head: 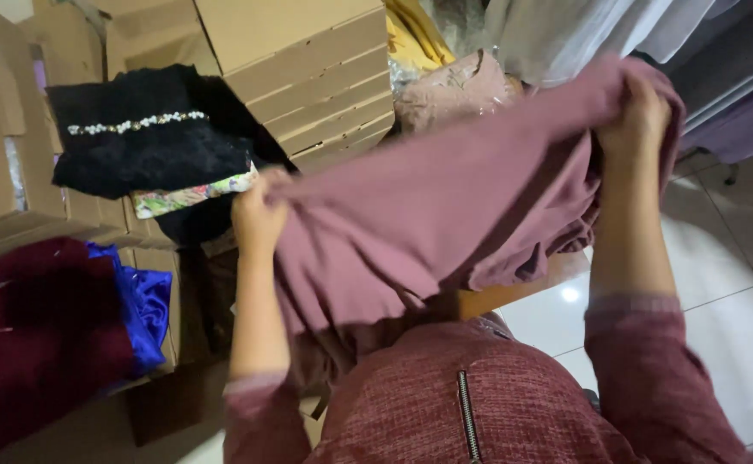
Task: Folding various pieces of clothing and placing them into plastic packaging.
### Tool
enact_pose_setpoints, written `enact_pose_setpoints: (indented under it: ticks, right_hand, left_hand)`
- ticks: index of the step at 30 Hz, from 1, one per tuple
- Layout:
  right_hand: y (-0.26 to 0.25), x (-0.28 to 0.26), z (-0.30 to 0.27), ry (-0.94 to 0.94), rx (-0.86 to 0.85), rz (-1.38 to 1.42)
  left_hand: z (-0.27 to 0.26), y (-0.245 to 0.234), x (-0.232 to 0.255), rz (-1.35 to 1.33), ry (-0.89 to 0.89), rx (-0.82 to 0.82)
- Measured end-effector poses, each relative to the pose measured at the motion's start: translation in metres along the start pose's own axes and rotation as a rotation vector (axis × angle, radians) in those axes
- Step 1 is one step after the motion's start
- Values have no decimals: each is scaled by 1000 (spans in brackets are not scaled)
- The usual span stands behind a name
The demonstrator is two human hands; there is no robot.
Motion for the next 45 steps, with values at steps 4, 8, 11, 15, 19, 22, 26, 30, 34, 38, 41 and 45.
enact_pose_setpoints:
  ticks: [4, 8, 11, 15, 19, 22, 26, 30, 34, 38, 41, 45]
  right_hand:
    - [151, -26, 8, 464, -238, -41]
    - [211, 0, -161, 63, -607, -424]
    - [220, -58, -270, -176, -653, -554]
    - [175, -67, -331, -280, -662, -588]
    - [78, -4, -342, -38, -343, -927]
    - [20, 19, -340, 73, -58, -1038]
    - [-2, 22, -353, 221, 90, -1098]
    - [13, 18, -359, 279, 63, -1088]
    - [16, 30, -363, 436, 31, -988]
    - [36, -3, -340, 202, -55, -1153]
    - [10, 20, -330, 264, -107, -1349]
    - [-175, 110, -358, 540, 340, -1165]
  left_hand:
    - [22, 14, -3, 150, -75, 290]
    - [-45, 104, 77, 124, 63, -26]
    - [-125, 189, 64, -69, -117, -538]
    - [-184, 231, 22, -81, -204, -740]
    - [-179, 233, 1, -47, -253, -782]
    - [-159, 221, 2, -90, -183, -686]
    - [-150, 200, 4, -131, -155, -491]
    - [-151, 213, -42, -269, -201, -305]
    - [-142, 209, -126, -416, -298, 12]
    - [-126, 195, -173, -464, -473, 205]
    - [-115, 182, -141, -387, -357, 167]
    - [-124, 164, -47, -280, -247, 63]
Point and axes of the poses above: each hand's wrist, its own z-axis towards the middle knuckle, its own y-axis out of the palm, x = y × z, the point moved 9 cm from there along z, towards the middle knuckle, and after that the axes turned 5 degrees about -x, right-handed, at the moved point
